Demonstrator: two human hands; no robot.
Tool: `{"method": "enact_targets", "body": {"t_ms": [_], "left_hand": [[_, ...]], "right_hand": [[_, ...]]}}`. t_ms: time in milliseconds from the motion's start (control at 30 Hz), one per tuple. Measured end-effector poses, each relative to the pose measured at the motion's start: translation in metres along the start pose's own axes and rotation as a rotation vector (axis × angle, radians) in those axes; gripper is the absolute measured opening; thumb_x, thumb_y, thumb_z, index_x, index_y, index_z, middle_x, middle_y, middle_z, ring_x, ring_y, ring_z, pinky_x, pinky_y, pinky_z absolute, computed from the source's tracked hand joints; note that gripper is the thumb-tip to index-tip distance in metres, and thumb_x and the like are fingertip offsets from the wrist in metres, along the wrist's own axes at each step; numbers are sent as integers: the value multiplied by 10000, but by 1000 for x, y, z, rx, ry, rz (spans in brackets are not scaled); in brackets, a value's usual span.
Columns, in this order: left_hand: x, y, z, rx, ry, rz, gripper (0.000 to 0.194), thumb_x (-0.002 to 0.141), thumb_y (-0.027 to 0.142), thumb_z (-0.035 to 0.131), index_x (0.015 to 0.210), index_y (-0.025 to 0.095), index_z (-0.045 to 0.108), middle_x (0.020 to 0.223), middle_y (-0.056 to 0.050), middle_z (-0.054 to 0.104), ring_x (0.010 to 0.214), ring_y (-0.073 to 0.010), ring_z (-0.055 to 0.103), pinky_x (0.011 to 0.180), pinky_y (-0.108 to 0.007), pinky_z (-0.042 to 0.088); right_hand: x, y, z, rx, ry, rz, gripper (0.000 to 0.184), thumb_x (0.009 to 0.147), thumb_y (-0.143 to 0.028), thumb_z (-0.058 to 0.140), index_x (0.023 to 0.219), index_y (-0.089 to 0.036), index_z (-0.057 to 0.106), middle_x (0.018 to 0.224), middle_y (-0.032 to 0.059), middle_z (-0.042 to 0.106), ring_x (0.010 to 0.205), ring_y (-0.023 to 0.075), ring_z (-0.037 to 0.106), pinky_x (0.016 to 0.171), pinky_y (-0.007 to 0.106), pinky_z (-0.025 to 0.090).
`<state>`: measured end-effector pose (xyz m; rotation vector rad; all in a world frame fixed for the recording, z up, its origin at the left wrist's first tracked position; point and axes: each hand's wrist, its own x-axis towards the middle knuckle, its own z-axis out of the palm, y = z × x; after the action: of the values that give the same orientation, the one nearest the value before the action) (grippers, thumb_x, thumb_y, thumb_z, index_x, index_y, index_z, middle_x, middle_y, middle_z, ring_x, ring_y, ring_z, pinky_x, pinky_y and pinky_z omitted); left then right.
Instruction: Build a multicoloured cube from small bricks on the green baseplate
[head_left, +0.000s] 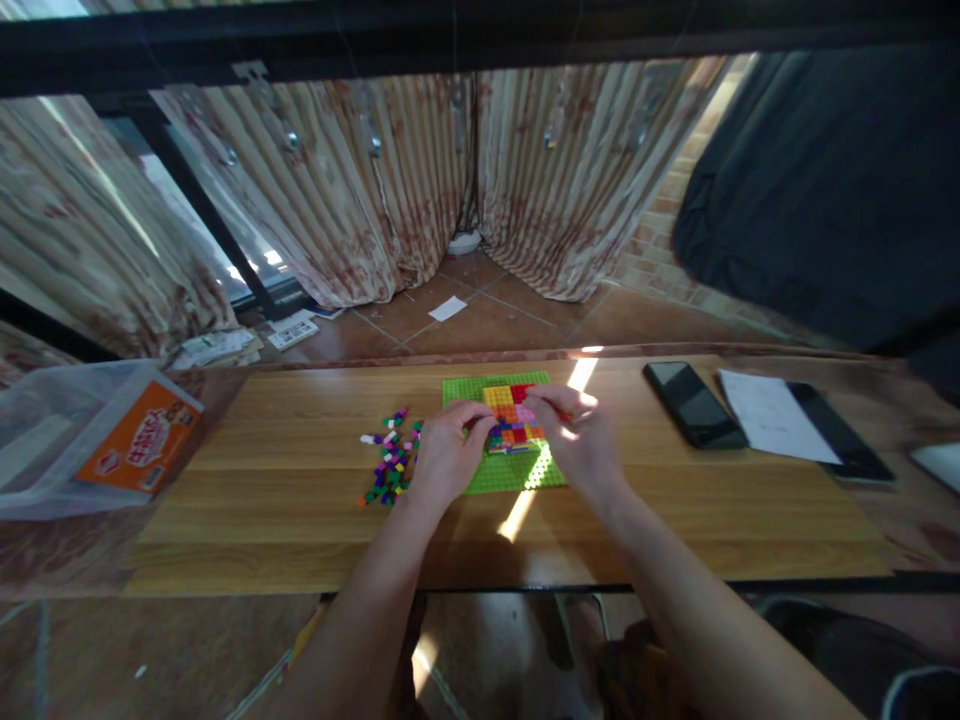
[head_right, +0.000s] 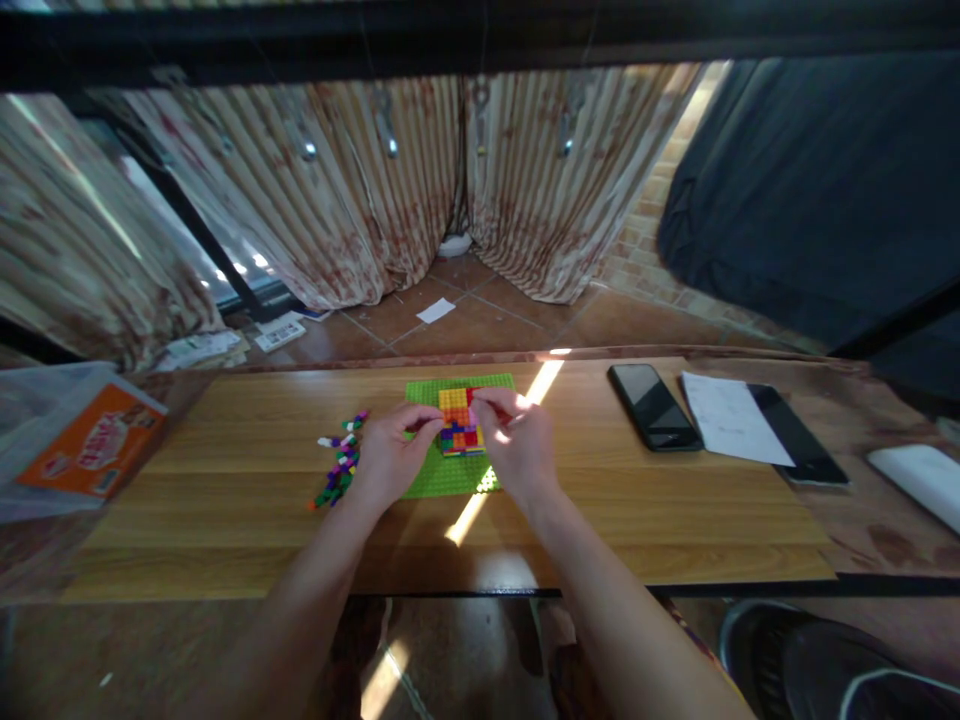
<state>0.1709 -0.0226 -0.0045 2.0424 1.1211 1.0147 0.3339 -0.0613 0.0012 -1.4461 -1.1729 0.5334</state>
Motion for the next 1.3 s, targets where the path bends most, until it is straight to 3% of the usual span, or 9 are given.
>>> {"method": "enact_targets", "body": {"t_ms": [133, 300, 433, 667, 800, 967, 1133, 1300], "left_hand": [[3, -2, 6, 97, 49, 62, 133, 825, 247, 594, 810, 190, 713, 834, -38, 669, 807, -149, 615, 781, -283, 477], [6, -4, 15, 57, 82, 28, 67, 758, 237, 668, 754, 209, 728, 833, -26, 658, 801, -148, 617, 787, -290, 480], [7, -3, 18, 5, 111, -28, 34, 722, 207, 686, 718, 204, 720, 819, -21, 638, 801, -148, 603, 791, -297, 472], [12, -3, 23, -140, 152, -217, 93, 646, 189, 709, 717, 165, 653, 755, -9, 628, 759, -146, 564, 744, -279, 449], [14, -9, 29, -310, 151, -348, 214, 593, 211, 736, 768, 152, 627, 740, 6, 614, 683, -120, 535, 674, -253, 431], [16, -8, 34, -536, 177, -485, 271, 531, 179, 741, 751, 143, 586, 698, 26, 573, 623, -98, 513, 611, -231, 416], [16, -4, 37, -532, 184, -526, 245, 533, 165, 728, 728, 146, 582, 680, 28, 565, 623, -98, 513, 614, -232, 408], [12, -8, 35, -563, 204, -481, 250, 544, 188, 750, 728, 146, 586, 696, 22, 569, 633, -93, 507, 639, -235, 411]], "right_hand": [[14, 6, -16, -2, 94, 51, 206, 750, -282, 598, 853, -157, 725, 807, 65, 731, 740, 189, 668, 709, 330, 517], [18, 13, -21, -113, 35, 85, 230, 754, -305, 581, 839, -154, 734, 812, 82, 729, 786, 215, 666, 755, 362, 507], [18, 22, -16, -135, -10, 134, 254, 739, -335, 600, 872, -153, 715, 828, 101, 725, 849, 241, 664, 782, 384, 512], [12, 36, 2, 133, -59, 279, 432, 695, -420, 652, 1044, -170, 600, 925, 103, 706, 809, 222, 674, 700, 361, 553], [8, 43, 12, 86, -51, 293, 613, 672, -464, 678, 1198, -193, 519, 996, 101, 688, 846, 237, 670, 700, 387, 561], [4, 49, 19, -4, -52, 263, 565, 688, -473, 658, 1169, -197, 548, 929, 79, 696, 815, 231, 669, 730, 399, 555], [3, 51, 19, -7, -74, 226, 525, 709, -477, 631, 1148, -198, 559, 914, 75, 703, 803, 227, 670, 723, 397, 554], [3, 53, 17, 55, -102, 242, 589, 692, -488, 655, 1194, -202, 541, 916, 72, 710, 803, 225, 679, 726, 398, 561]]}}
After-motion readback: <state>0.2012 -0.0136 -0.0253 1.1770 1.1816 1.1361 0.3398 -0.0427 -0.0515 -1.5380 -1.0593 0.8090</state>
